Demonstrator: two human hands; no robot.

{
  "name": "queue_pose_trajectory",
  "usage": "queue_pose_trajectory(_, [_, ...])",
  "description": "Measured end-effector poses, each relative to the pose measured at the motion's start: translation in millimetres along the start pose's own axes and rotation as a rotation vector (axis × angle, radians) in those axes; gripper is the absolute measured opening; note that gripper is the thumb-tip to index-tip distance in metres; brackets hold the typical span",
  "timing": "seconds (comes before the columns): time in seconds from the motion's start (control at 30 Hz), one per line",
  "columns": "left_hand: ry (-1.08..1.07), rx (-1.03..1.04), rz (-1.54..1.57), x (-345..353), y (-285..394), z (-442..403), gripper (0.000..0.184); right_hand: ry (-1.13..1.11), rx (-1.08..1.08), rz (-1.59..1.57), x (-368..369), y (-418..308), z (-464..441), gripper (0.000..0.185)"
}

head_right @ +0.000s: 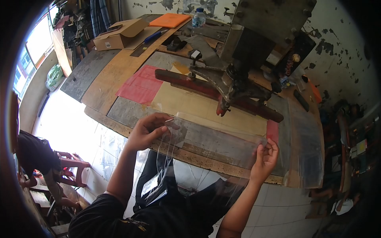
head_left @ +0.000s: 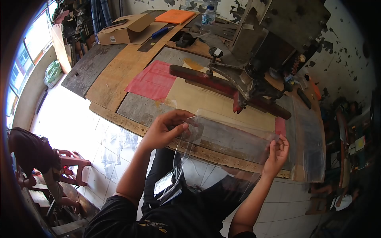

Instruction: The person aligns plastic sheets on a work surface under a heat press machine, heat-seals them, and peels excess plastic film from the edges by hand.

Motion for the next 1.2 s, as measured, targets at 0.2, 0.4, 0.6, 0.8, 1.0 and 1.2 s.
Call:
queue_pose_trajectory(0.2, [0.021, -0.015, -0.023, -1.0, -2.2, 0.7, 0.034, -0.026, 0.001, 0.011, 0.2, 0.0, 0.1, 0.033])
queue_pose_trajectory(0.4, [0.003, 0.008, 0.005, -1.7, -3.0, 0.6, 0.034, -0.034, 0.018, 0.021, 0.1, 1.1, -0.3, 0.033])
queue_pose_trajectory(0.6, [0.007, 0.008, -0.021, -1.2, -0.4, 1.1, 0.037, -0.01, 0.014, 0.047, 0.0, 1.9, -0.4, 0.034])
queue_pose_trajectory(0.8, [0.019, 0.002, -0.024, -1.7, -0.7, 1.4, 0.037, -0.029, 0.032, 0.037, -1.0, 3.6, -0.9, 0.034])
queue_pose_trajectory(1.0, [0.021, -0.008, -0.019, -0.8, 1.3, 1.3, 0.038, -0.042, 0.029, 0.031, -0.8, 3.4, -0.9, 0.035])
queue_pose_trajectory(1.2, [0.04, 0.011, -0.105, -0.3, 6.4, 1.6, 0.038, -0.031, 0.038, 0.055, -1.3, 3.0, -0.1, 0.035])
Point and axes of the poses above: each hand's wrist, its own z-axis away from the middle knuckle, its own x-axis out of the palm, y = z × x, the point moved 2 cm from there along -z, towards the middle knuckle, and after that the axes turned 13 degrees about y, right-handed, at the moved point
